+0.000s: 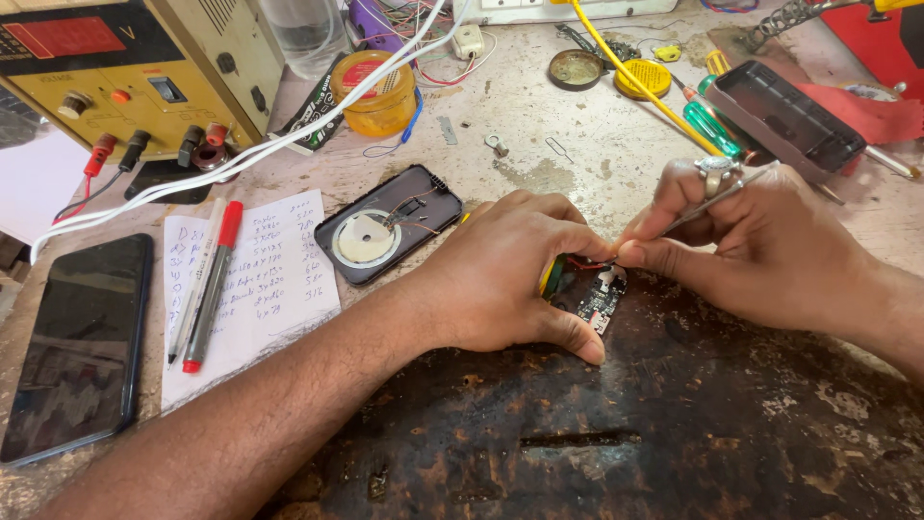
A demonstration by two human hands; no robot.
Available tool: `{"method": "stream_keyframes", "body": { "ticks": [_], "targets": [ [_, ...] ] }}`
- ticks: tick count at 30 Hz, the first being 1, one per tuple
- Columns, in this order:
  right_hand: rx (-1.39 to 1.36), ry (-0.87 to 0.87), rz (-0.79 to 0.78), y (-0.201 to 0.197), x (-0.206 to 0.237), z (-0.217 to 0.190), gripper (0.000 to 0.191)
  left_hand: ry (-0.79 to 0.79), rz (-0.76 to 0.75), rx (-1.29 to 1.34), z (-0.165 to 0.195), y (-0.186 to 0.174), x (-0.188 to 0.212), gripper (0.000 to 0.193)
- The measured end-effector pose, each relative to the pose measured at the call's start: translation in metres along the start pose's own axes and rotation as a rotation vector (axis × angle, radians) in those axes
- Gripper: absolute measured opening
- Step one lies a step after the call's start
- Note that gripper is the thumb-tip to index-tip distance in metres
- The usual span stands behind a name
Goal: The person repairs a small electronic device at a cluttered workbench. They use a soldering iron on the device's circuit board, pry open the casing, remove the battery and board, then hold the board and work on its contacts with a soldering iron and a small probe while repositioning it.
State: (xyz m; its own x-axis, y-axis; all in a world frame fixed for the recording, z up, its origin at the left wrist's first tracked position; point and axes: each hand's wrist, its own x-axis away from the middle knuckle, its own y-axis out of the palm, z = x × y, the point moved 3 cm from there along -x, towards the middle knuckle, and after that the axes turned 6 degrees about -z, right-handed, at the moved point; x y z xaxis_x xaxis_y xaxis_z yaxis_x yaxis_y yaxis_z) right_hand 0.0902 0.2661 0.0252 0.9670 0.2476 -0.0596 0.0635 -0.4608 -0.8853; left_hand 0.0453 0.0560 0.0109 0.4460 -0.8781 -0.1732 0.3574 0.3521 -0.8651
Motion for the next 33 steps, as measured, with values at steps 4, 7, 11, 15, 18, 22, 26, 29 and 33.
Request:
{"method": "stream_keyframes", "body": {
  "ticks": [4,7,11,15,18,22,26,29,33],
  "targets": [
    [-0.049,0.028,-0.003,0.002,0.001,0.003,0.019,-0.001,-0.006,-0.004,0.000,0.000,0.000,0.082],
    [-0.046,0.014,0.002,0.002,0.001,0.003,0.019,0.003,0.004,0.002,0.000,0.000,0.001,0.081],
    [-0.040,-0.094,0.022,0.002,0.003,0.000,0.018,-0.002,0.001,-0.004,-0.001,0.000,0.001,0.082],
    [-0.019,-0.005,0.016,0.002,0.001,0.003,0.020,-0.007,-0.008,-0.002,-0.001,0.000,0.000,0.081],
    [-0.028,0.004,-0.010,0.002,0.000,0.003,0.020,-0.008,-0.010,0.003,0.000,0.001,0.000,0.082],
    [-0.034,0.164,-0.031,0.003,0.001,0.007,0.023,0.013,0.012,0.008,0.000,-0.001,0.001,0.082],
    [-0.034,0.086,-0.010,0.003,0.000,0.001,0.021,-0.049,-0.030,-0.018,-0.002,0.001,0.000,0.083],
    [-0.051,0.134,-0.022,0.004,0.001,0.000,0.021,-0.012,0.008,-0.023,-0.001,0.000,0.000,0.083],
    [-0.056,-0.099,0.041,0.004,0.003,-0.005,0.018,0.013,0.031,-0.011,-0.002,0.001,0.002,0.084]
  ]
}}
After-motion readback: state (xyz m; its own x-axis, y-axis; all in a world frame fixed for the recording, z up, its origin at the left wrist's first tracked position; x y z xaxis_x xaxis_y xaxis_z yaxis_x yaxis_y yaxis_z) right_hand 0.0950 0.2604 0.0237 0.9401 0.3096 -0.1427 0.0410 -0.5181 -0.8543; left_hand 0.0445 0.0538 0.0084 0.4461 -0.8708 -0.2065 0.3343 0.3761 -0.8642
